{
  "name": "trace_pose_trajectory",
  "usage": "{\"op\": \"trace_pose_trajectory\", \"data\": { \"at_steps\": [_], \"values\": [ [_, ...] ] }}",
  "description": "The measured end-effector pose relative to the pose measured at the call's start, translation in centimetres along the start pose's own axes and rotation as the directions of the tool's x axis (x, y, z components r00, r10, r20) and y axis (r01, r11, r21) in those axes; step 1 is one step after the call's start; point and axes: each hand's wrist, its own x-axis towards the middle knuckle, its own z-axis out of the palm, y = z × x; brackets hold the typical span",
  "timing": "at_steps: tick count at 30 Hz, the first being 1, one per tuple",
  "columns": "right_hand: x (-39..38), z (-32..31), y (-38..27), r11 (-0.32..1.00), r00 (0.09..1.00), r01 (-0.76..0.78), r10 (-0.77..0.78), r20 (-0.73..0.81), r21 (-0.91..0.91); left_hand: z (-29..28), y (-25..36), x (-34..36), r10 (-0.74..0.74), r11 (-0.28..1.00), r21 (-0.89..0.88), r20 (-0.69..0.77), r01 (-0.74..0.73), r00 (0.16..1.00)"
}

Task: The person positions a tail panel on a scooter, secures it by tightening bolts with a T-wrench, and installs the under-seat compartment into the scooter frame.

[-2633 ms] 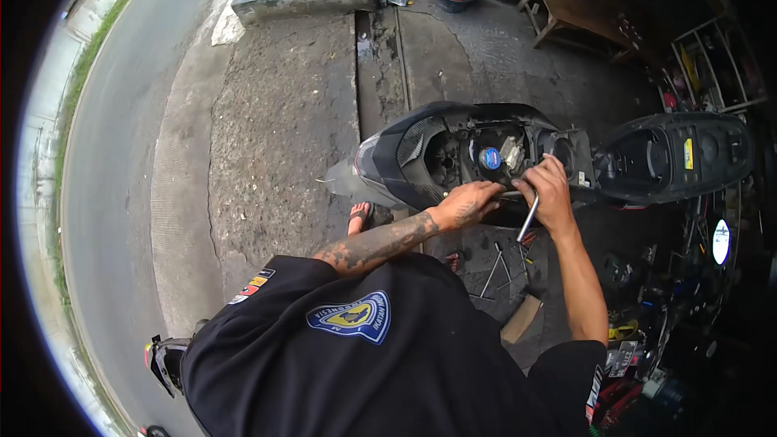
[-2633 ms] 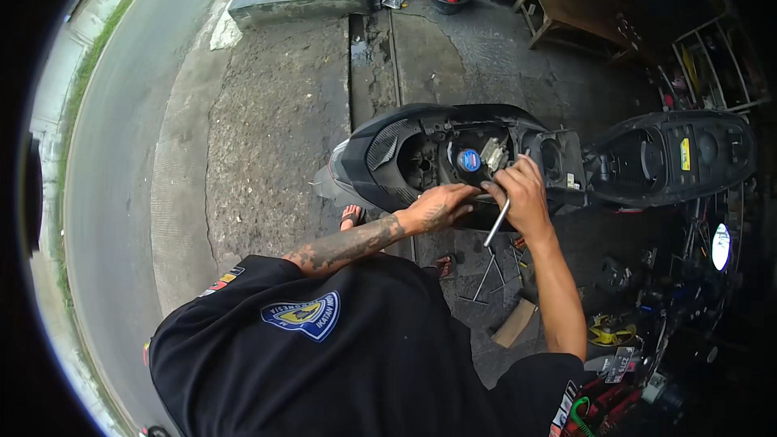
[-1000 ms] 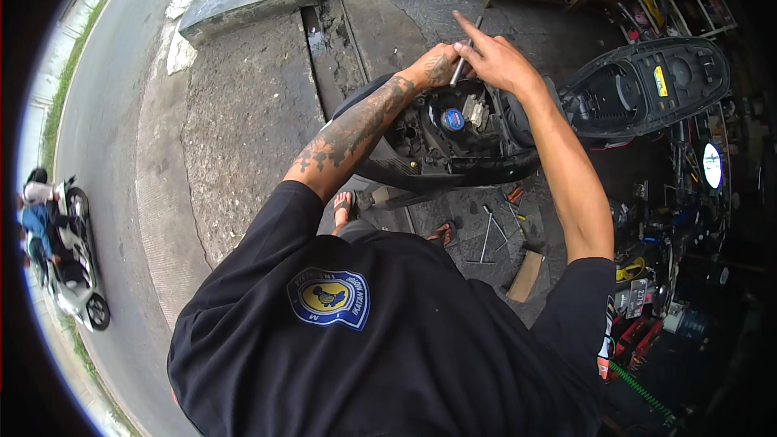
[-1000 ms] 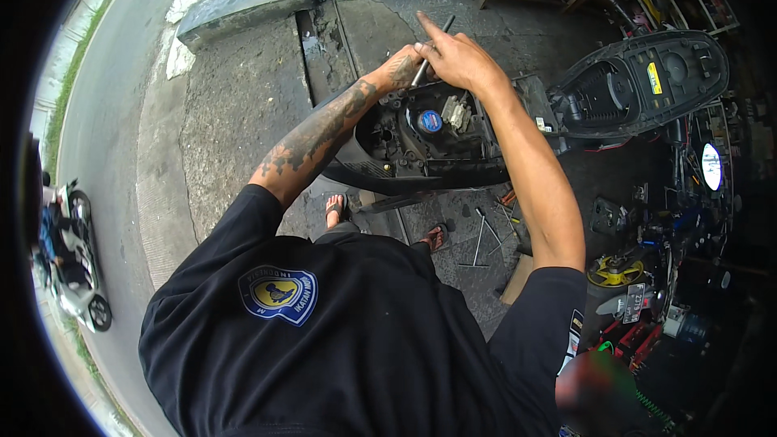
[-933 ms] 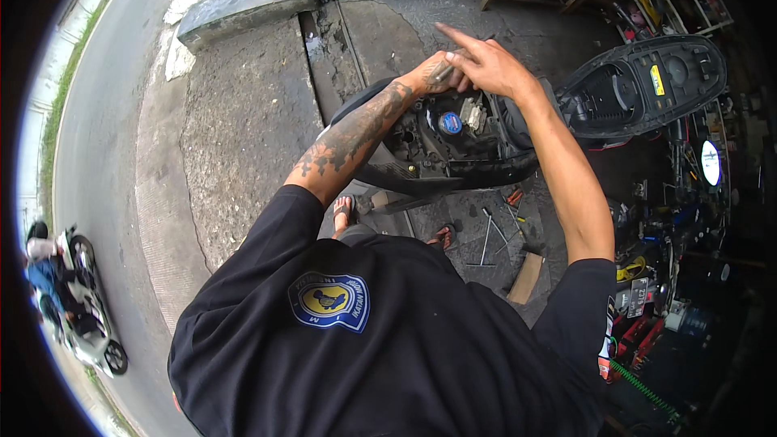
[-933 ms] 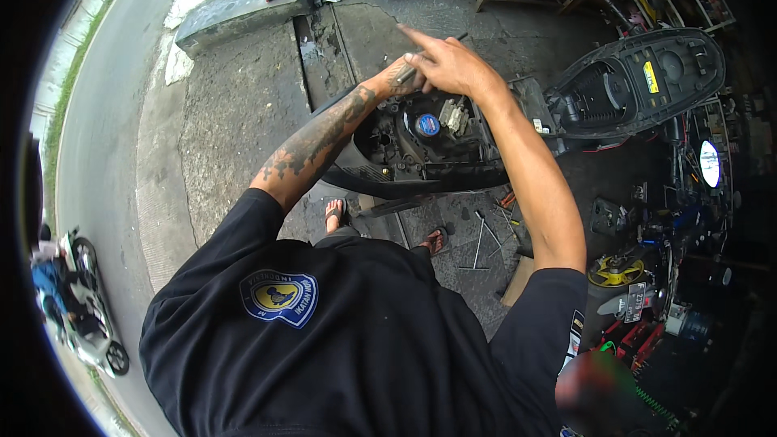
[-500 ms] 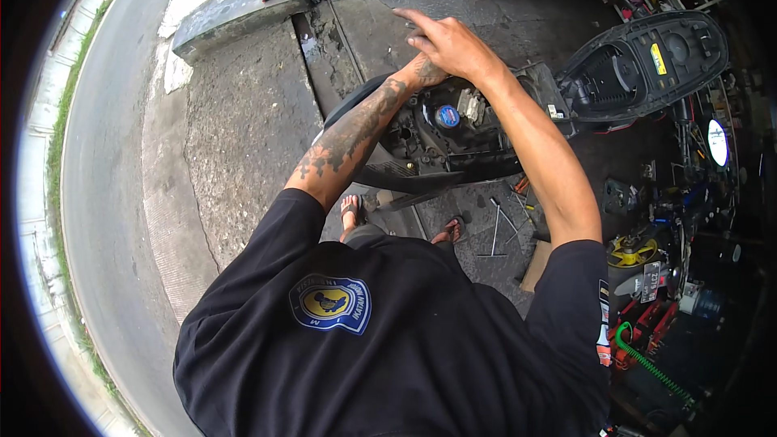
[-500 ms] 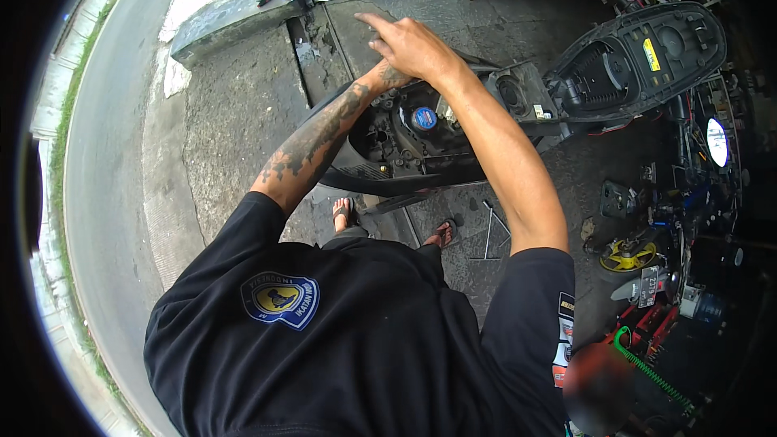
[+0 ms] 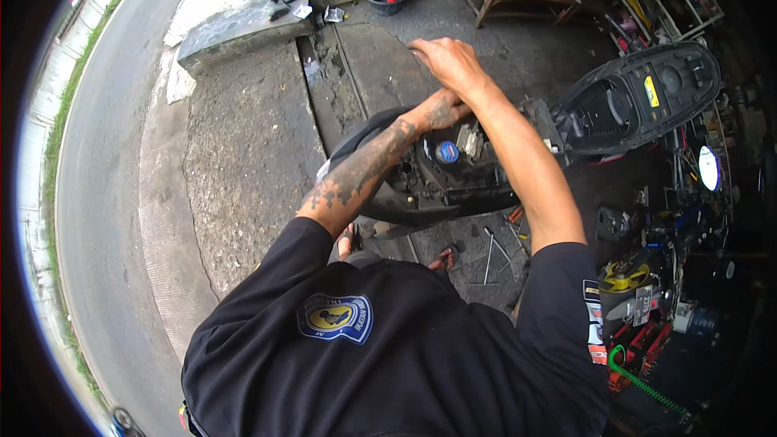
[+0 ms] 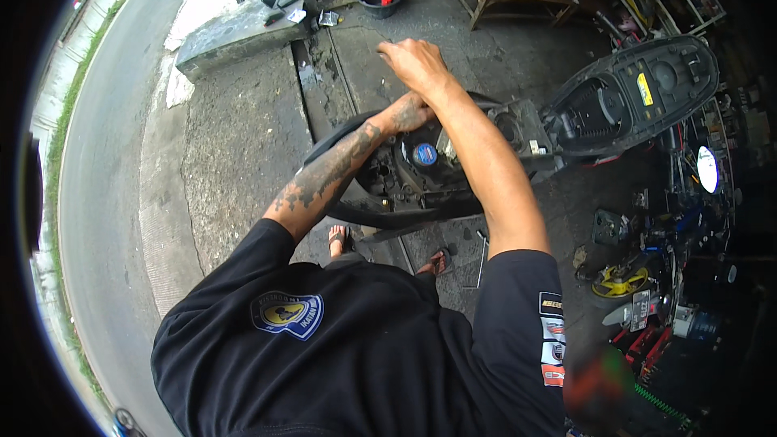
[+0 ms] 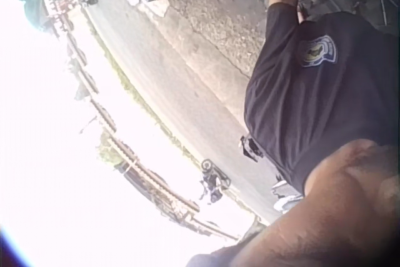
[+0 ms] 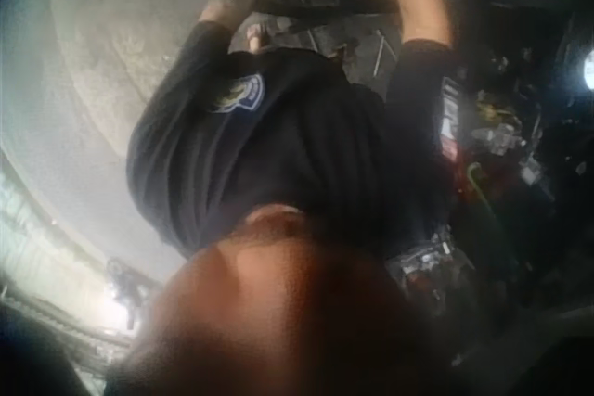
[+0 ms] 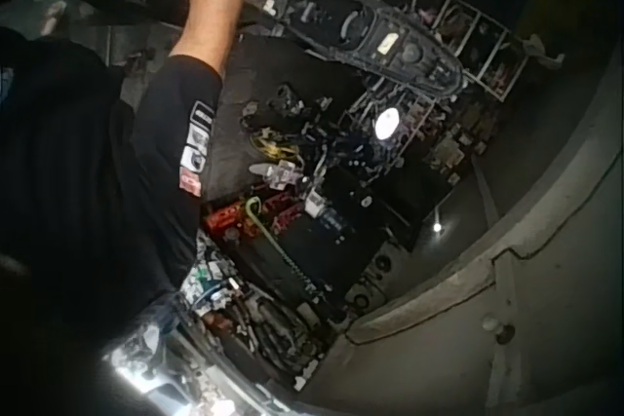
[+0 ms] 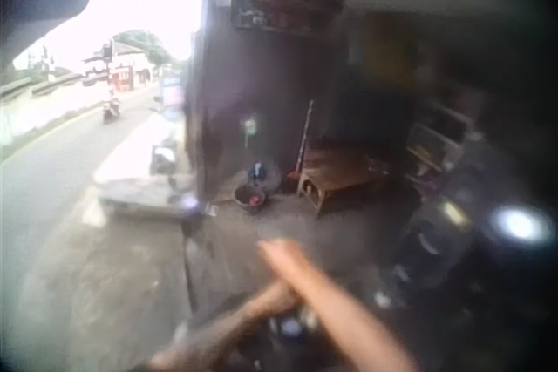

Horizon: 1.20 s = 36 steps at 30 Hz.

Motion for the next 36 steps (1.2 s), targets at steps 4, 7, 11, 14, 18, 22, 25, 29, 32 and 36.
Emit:
{"op": "trace_pose_trajectory", "data": {
  "at_steps": [4,7,11,14,18,22,25,29,32,36],
  "values": [
    [-1.1,1.6,9.4,0.946,0.949,-0.314,0.313,-0.022,-0.085,-0.3,2.1,0.1,-0.226,0.973,-0.070,-0.109,0.219,0.968],
    [-3.8,-0.8,7.8,0.835,0.886,-0.415,0.282,0.367,0.361,-0.1,0.7,-0.4,-0.306,0.928,0.134,-0.254,0.347,0.917],
    [-12.6,-3.3,0.5,0.830,0.884,-0.462,0.461,0.081,0.311,1.4,1.1,0.9,-0.432,0.889,-0.002,-0.341,0.459,0.835],
    [-12.8,-4.4,-3.9,0.944,0.976,-0.206,0.216,-0.010,0.258,3.3,0.6,1.5,-0.348,0.916,0.088,-0.313,0.392,0.884],
    [-9.7,-6.1,-4.5,0.980,0.983,0.043,-0.077,0.169,0.195,1.7,1.0,0.9,-0.352,0.932,-0.031,-0.301,0.360,0.886],
    [-6.5,-7.1,-4.7,0.986,0.955,0.120,-0.083,0.286,-0.115,1.8,1.0,1.0,-0.284,0.952,0.044,-0.245,0.303,0.927],
    [-4.1,-7.6,-5.0,0.945,0.887,0.265,-0.161,0.433,-0.190,1.8,0.6,0.4,-0.275,0.950,0.094,-0.205,0.299,0.939],
    [-1.8,-8.5,-4.1,0.911,0.803,0.403,-0.308,0.510,-0.084,1.3,1.1,1.3,-0.271,0.938,0.190,-0.115,0.289,0.956],
    [-0.5,-5.6,-2.1,0.935,0.840,0.353,-0.295,0.454,-0.045,1.1,0.6,0.9,-0.307,0.903,0.297,-0.059,0.310,0.950],
    [-1.0,-3.1,5.4,0.981,0.973,-0.094,0.127,0.195,-0.171,0.3,0.4,0.3,-0.244,0.919,0.290,-0.111,0.267,0.963]
  ]
}}
